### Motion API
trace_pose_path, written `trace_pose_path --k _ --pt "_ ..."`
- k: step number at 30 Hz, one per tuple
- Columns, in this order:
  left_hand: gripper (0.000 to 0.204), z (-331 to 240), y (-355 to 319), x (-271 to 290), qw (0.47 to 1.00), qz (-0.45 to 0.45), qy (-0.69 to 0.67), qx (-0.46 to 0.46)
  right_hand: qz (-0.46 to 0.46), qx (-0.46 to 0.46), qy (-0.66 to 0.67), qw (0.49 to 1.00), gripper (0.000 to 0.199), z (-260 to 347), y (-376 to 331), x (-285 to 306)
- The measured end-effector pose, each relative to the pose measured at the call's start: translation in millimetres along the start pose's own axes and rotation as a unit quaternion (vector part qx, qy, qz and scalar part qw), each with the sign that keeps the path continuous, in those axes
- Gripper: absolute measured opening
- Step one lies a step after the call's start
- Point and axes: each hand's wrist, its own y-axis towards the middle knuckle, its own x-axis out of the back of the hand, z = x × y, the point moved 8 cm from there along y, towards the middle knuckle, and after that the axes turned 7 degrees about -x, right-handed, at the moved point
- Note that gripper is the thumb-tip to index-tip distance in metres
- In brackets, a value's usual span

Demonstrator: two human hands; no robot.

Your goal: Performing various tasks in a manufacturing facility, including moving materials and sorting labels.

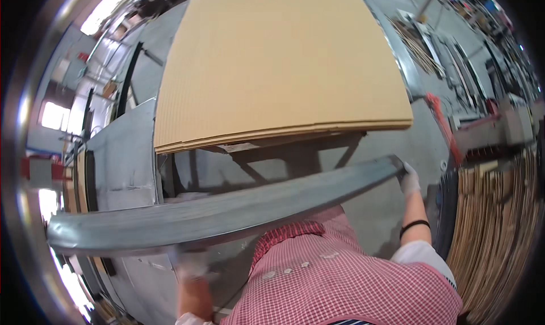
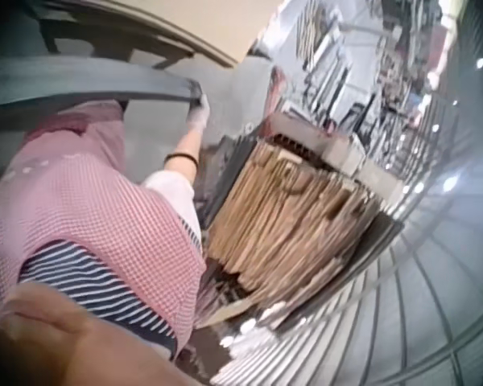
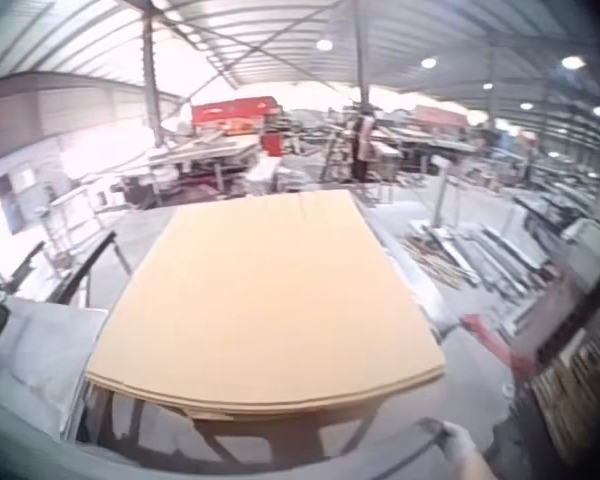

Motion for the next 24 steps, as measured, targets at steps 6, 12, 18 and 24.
trace_pose_path --k 6,12,18,24 --pt "0.065 -322 113 172 0.889 -0.297 0.22 -0.27 0.037 0.152 0.107 0.982 0.033 35 -72 -63" --pt "0.041 -161 234 376 0.896 -0.29 0.301 -0.149 -0.087 0.277 0.207 0.934 0.038 113 -141 -60" --pt "0.048 109 288 398 0.927 -0.33 0.18 0.004 -0.2 0.204 0.141 0.948 0.038 106 1 43" --pt "0.053 149 314 355 0.948 -0.272 0.165 -0.015 -0.24 0.244 0.049 0.938 0.038 144 72 -23"
